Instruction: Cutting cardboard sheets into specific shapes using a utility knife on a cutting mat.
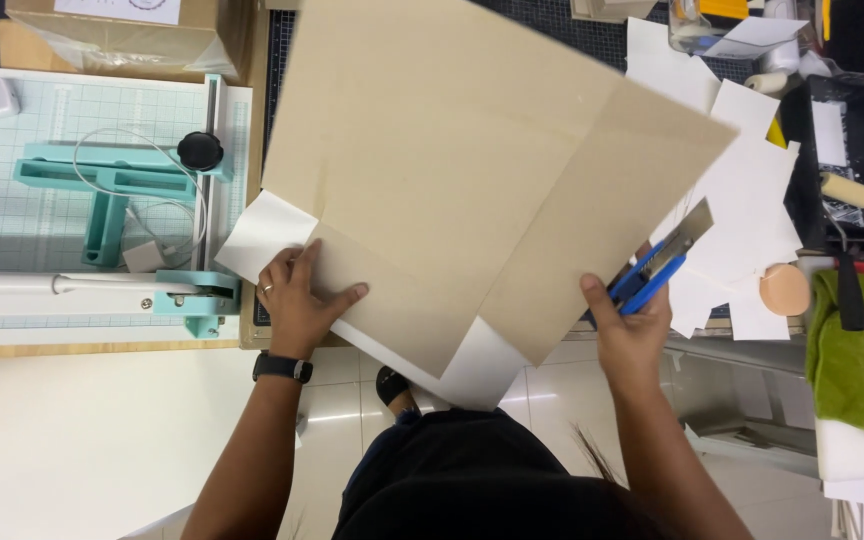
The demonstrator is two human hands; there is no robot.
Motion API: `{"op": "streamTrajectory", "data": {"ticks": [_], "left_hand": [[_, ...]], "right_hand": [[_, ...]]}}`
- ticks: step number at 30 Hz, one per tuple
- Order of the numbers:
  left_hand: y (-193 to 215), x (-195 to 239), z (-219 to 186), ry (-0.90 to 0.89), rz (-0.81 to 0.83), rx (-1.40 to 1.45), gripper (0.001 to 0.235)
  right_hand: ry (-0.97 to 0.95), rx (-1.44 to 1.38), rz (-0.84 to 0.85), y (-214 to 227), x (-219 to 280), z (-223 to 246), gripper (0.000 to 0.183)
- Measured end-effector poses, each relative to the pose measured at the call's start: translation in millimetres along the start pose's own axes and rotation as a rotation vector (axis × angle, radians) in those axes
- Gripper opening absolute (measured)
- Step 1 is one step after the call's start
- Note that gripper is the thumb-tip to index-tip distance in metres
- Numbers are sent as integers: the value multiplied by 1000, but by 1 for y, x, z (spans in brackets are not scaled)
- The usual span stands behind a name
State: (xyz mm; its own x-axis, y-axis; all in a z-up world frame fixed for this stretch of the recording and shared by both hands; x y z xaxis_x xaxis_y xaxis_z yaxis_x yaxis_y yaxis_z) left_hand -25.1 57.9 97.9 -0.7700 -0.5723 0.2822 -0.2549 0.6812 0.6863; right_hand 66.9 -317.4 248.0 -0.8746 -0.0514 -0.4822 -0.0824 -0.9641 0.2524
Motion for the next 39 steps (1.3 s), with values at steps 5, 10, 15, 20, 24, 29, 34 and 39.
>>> {"op": "streamTrajectory", "data": {"ticks": [5,10,15,20,24,29,34,39], "left_hand": [[-16,3,1,21,-94,199,90],[-25,2,5,17,-142,298,75],[15,-15,-2,-223,-438,406,24],[38,-111,-19,-202,-442,451,39],[1,-224,-49,41,-168,348,55],[-71,-316,-92,141,-74,55,75],[-108,-378,-144,149,-150,-79,85],[-110,-409,-170,310,-169,31,97]], "right_hand": [[192,-113,75,-9,-54,11,62],[349,-307,164,-2,-98,-16,68],[-65,-296,99,30,-116,-106,70],[-379,-178,187,66,-96,-227,74],[-569,-34,227,70,-85,-276,79],[-666,-12,237,59,-82,-256,80],[-694,-13,235,56,-92,-246,81],[-886,-28,222,55,-94,-246,80]]}}
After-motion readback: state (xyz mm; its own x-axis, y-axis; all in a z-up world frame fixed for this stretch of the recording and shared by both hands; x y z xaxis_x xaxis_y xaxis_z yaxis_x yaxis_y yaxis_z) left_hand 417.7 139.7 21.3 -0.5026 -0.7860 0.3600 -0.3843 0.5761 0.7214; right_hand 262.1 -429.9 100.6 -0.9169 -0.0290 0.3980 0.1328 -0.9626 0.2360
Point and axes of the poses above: each hand's wrist, its own x-axis away from the middle knuckle, its own y-axis out of the back of the hand, z = x × y, the point moved 4 cm from there along -x, towards the middle knuckle, and after that the axes turned 14 degrees about y, right-handed, at the moved point
